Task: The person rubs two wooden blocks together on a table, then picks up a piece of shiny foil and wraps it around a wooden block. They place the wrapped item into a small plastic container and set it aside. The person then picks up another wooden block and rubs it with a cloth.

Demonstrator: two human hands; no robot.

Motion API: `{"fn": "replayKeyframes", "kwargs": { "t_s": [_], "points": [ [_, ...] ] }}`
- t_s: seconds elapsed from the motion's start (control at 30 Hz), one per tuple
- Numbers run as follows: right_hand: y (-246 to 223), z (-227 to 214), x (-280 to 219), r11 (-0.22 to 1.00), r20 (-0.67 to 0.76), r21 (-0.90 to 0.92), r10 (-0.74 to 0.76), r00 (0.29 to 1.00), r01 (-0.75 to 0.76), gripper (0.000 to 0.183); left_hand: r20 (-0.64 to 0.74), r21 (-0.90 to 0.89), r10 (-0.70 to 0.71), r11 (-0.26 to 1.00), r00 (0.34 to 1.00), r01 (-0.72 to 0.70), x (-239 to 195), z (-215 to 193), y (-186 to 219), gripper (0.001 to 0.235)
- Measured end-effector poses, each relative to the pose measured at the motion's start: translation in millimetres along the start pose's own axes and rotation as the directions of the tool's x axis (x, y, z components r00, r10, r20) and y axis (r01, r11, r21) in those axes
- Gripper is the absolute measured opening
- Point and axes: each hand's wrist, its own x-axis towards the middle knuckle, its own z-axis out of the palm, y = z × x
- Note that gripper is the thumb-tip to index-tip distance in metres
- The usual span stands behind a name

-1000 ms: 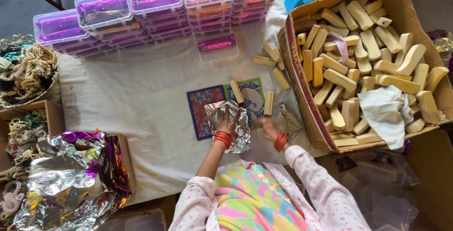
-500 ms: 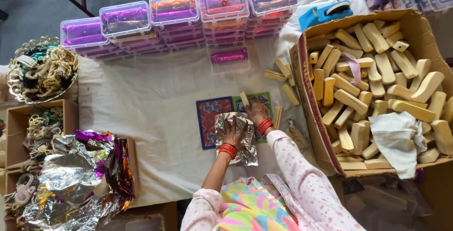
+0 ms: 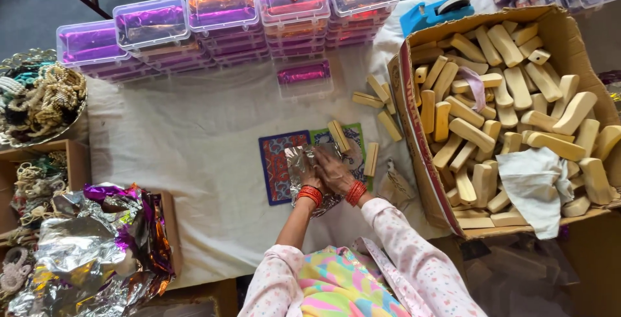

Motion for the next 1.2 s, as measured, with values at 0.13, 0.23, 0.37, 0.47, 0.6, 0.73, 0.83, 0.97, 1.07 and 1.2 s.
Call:
{"fn": "replayKeyframes", "kwargs": {
  "t_s": [0.13, 0.23, 0.37, 0.47, 0.6, 0.73, 0.83, 0.97, 1.07, 1.2],
  "points": [
    [79, 38, -2, 0.992, 0.053, -0.13, 0.015, 0.998, -0.008, 0.063, -0.392, 0.141, 0.01, 0.989, 0.92, 0.05, -3, -15, -9, 0.115],
    [97, 17, -4, 0.987, -0.047, -0.151, 0.049, 0.998, -0.055, 0.066, -0.074, 0.049, -0.003, 0.999, 0.997, 0.007, -41, -100, 0, 0.105],
    [66, -1, -11, 0.98, -0.077, -0.073, 0.181, 0.981, -0.186, 0.062, 0.141, -0.019, -0.029, 0.999, 0.99, 0.032, -31, -103, 6, 0.108],
    [35, 12, -27, 0.989, -0.045, -0.028, 0.144, 0.989, -0.146, 0.062, 0.049, 0.021, -0.013, 1.0, 0.999, 0.012, 1, -67, 1, 0.099],
    [6, 19, -70, 0.995, 0.141, -0.087, 0.066, 0.988, -0.054, 0.077, -0.018, 0.032, 0.052, 0.998, 0.998, -0.052, 14, -50, -16, 0.088],
    [-1, 14, -114, 0.95, 0.288, -0.309, 0.054, 0.956, 0.039, 0.073, 0.039, 0.021, 0.101, 0.995, 0.994, -0.102, 18, -67, -20, 0.082],
    [-4, 8, -133, 0.906, 0.318, -0.405, 0.014, 0.948, 0.122, 0.06, 0.059, 0.045, 0.102, 0.994, 0.993, -0.104, 20, -72, -21, 0.076],
    [-25, -7, -126, 0.915, 0.309, -0.386, 0.009, 0.951, 0.117, 0.051, -0.014, 0.116, 0.141, 0.984, 0.99, -0.138, 43, -46, -38, 0.075],
    [-35, -12, -106, 0.925, 0.303, -0.369, 0.026, 0.953, 0.092, 0.033, -0.071, 0.12, 0.186, 0.977, 0.98, -0.177, 46, -42, -41, 0.072],
    [18, 55, -87, 0.941, 0.268, -0.301, -0.073, 0.961, 0.156, 0.03, 0.019, 0.12, 0.17, 0.978, 0.985, -0.171, 18, -112, -30, 0.068]
  ]
}}
